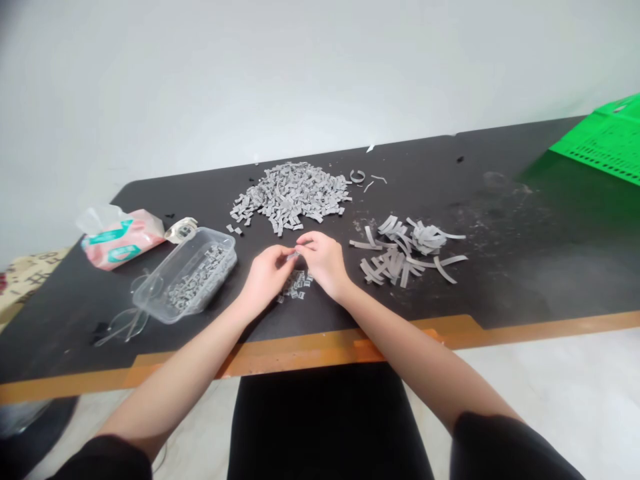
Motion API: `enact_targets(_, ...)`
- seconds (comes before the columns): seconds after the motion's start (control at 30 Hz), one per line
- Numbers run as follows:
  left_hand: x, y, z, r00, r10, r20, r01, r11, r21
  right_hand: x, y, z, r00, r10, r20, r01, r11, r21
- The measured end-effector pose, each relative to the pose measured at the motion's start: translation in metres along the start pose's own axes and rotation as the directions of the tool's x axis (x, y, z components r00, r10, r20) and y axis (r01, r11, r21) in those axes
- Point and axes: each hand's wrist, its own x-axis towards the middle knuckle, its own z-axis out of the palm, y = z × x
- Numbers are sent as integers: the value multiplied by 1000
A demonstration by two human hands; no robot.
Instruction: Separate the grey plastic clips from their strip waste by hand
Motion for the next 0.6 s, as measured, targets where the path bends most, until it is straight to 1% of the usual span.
enact_targets(0.1,-1,4,1,999,-45,-16,45,999,-31,-1,-2,0,999,-22,-31,20,998,-67)
enact_targets(0.17,-1,6,0,998,-65,-22,64,997,-36,-1,-2,0,999,-29,-31,26,996,-89)
enact_targets(0.3,-1,6,-1,997,-68,-25,67,998,-17,-1,2,2,999,-42,23,44,996,-75)
enact_targets(0.43,0,2,-3,1000,-15,-13,16,998,62,-5,7,5,989,-99,108,108,991,-77)
enact_targets(0.5,0,1,-3,1000,16,6,-17,991,135,-7,6,6,985,-70,159,78,996,-43)
enact_targets(0.6,1,2,-2,996,78,46,-88,963,256,-7,2,6,980,31,196,-44,997,62)
